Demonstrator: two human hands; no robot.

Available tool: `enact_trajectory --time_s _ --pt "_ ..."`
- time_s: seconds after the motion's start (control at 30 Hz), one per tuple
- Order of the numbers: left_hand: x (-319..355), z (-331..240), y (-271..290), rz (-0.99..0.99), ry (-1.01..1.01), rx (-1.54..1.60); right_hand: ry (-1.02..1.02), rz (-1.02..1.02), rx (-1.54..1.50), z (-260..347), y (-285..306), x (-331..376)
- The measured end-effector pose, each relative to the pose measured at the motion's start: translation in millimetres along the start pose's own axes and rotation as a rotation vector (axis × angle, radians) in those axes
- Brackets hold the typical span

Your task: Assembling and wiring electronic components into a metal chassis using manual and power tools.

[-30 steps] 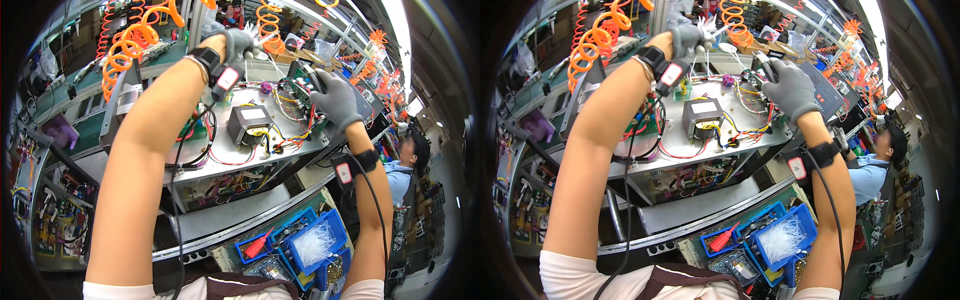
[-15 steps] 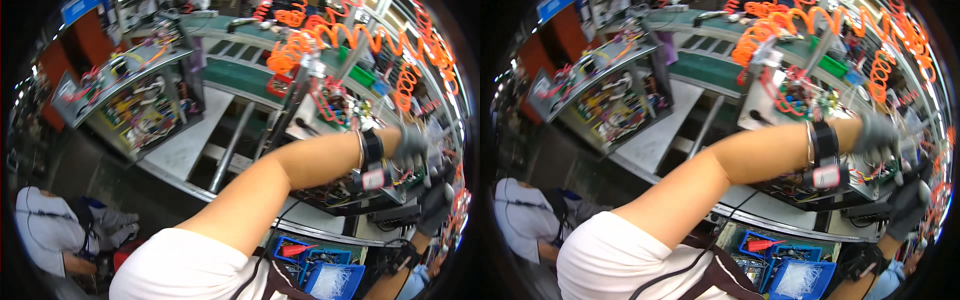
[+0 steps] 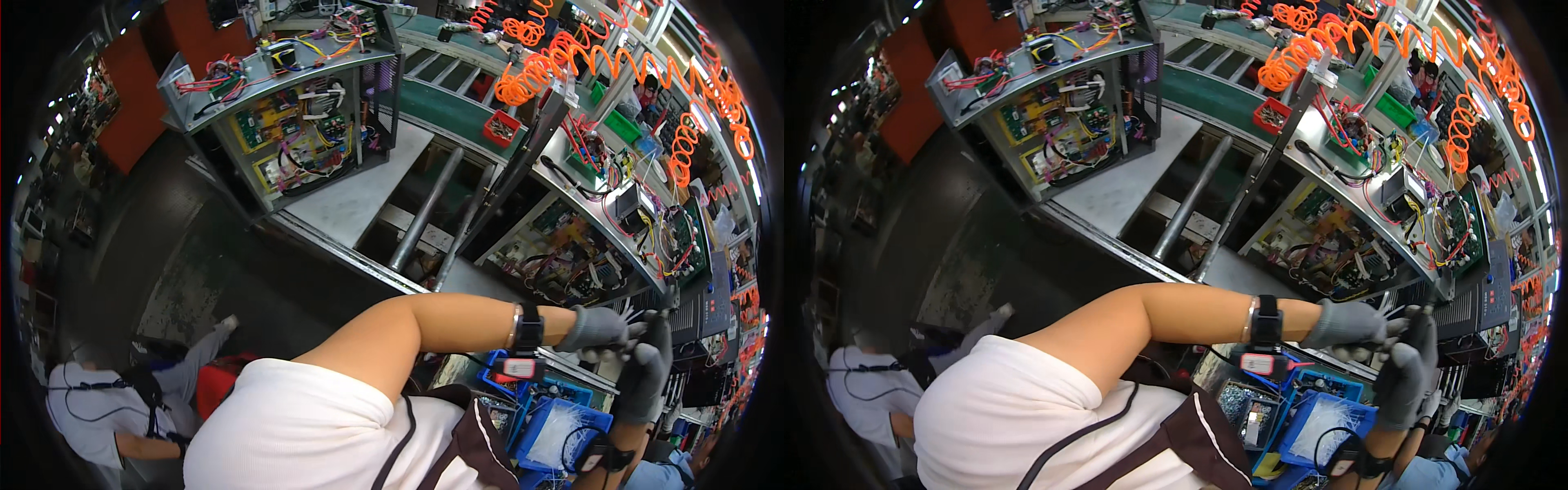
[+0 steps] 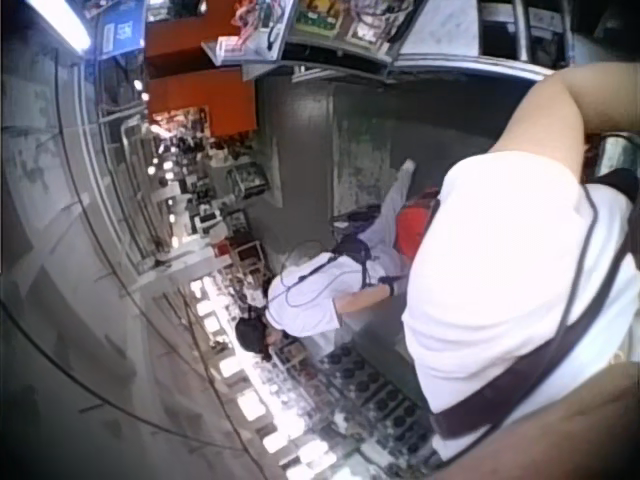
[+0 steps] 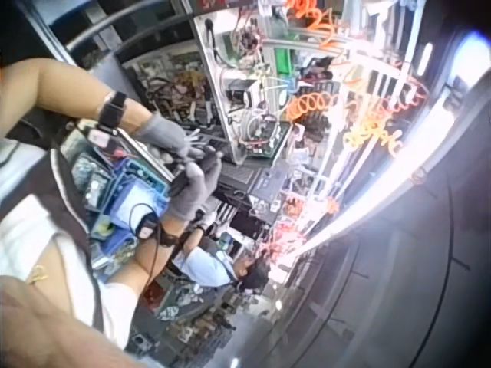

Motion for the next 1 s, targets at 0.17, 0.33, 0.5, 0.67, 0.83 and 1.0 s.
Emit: enact_trajectory --time_s 0.17,0.33,0.5,0.67,0.83,1.0 --pt "64.1 50.3 35.4 0.115 -0.031 0.189 -0.125 -0.084 -0.617 -35.7 -17.6 48.7" --pt "156.8 59.0 113.5 -0.02 -0.22 0.483 -0.27 -0.239 -1.033 -49.7 -24.4 65.2" --pt "267.5 32.8 213.7 -0.006 -0.695 0.632 -0.397 -0.174 -1.012 -40.4 -60.6 33.2" --pt "272.7 -69.2 261.2 -0.125 -0.779 0.516 -0.259 0.003 -0.814 -19.3 -37.6 -48.2" --pt "244.9 -204.9 266.8 -0.552 -0.727 0.314 -0.077 -0.025 0.05 4.0 16.7 -160.7" --pt "221.7 -324.9 272.7 -0.667 -0.905 -0.246 0.145 0.351 1.136 -16.7 5.9 -279.3"
Point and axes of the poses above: each hand's wrist, its own x-axis away from the middle knuckle, its own y-axis out of the back of the hand, z = x × y, the point moved 3 cm from there along -x, towards the middle knuckle, and after that the axes turned 14 degrees about y, right-handed, at the moved point
